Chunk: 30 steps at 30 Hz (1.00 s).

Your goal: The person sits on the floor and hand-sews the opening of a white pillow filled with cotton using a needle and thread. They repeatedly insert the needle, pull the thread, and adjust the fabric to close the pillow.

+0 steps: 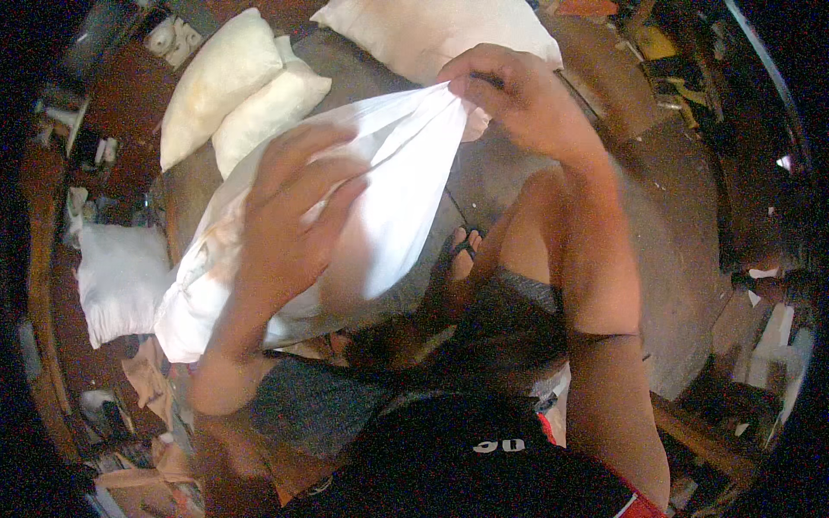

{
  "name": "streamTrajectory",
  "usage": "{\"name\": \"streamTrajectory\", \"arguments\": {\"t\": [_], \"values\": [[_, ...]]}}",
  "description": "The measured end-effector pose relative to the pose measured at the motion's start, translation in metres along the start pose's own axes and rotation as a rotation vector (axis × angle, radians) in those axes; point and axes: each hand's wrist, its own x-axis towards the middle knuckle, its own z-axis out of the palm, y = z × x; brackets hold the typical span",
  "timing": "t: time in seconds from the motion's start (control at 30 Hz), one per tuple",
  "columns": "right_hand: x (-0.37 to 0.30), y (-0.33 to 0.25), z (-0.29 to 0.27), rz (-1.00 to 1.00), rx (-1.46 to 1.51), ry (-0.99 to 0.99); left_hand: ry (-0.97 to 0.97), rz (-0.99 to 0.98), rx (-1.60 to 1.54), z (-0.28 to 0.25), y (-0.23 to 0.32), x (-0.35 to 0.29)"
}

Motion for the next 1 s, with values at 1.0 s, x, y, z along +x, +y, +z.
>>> {"name": "streamTrajectory", "arguments": {"t": [1.0], "values": [[-0.002, 0.018, -0.003, 0.056, 0.291, -0.117, 0.031, -0.252, 0.092, 0.106, 0.002, 0.019]]}}
